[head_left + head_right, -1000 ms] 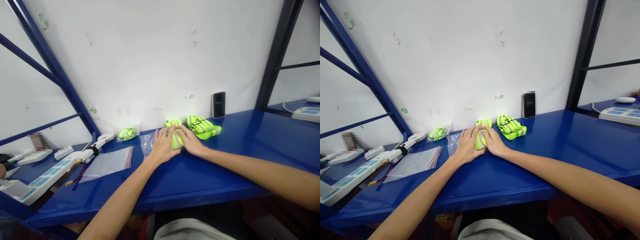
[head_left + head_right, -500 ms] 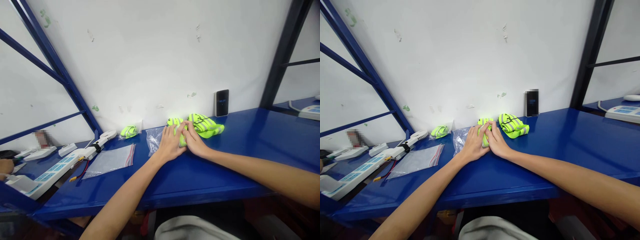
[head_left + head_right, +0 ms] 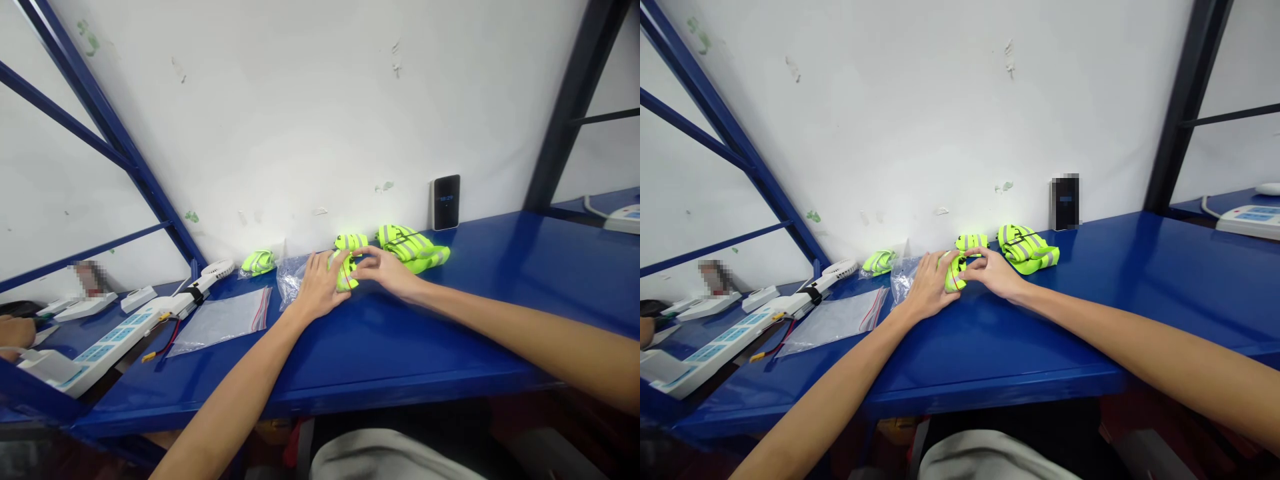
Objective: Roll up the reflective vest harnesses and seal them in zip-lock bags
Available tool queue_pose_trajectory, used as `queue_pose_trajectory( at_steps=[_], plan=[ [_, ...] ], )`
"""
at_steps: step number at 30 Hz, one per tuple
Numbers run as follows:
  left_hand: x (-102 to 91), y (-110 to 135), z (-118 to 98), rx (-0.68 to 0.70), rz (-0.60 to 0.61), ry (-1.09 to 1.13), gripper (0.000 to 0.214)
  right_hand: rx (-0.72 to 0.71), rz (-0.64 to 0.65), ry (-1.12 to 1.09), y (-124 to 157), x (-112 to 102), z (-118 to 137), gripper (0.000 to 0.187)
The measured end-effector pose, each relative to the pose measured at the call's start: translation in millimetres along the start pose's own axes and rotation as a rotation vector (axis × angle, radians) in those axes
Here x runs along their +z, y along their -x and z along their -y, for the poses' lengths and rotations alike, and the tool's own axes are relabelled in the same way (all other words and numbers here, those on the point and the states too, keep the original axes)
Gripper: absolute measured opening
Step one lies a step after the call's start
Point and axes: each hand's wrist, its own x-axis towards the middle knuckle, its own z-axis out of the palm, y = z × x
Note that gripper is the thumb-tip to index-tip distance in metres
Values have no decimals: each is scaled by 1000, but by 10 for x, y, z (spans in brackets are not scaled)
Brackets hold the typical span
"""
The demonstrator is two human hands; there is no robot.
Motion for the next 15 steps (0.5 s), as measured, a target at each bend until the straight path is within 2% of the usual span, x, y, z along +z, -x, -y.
queue_pose_trajectory(
  at_steps=[3,6,11,13,15],
  plan=[
    [-1,-49,-177,43,-41,22,74,-134,11,110,23,74,-34,33],
    [16,-84,-311,181,-13,-32,72,-310,66,273,42,110,-108,26],
    [35,-64,-337,218,4,48,68,-279,198,376,44,30,-182,29],
    [-16,-59,-335,234,-15,166,67,-289,197,410,35,10,-177,24],
    [-97,-62,-310,238,-54,314,75,-309,132,441,11,2,-165,19]
  ],
)
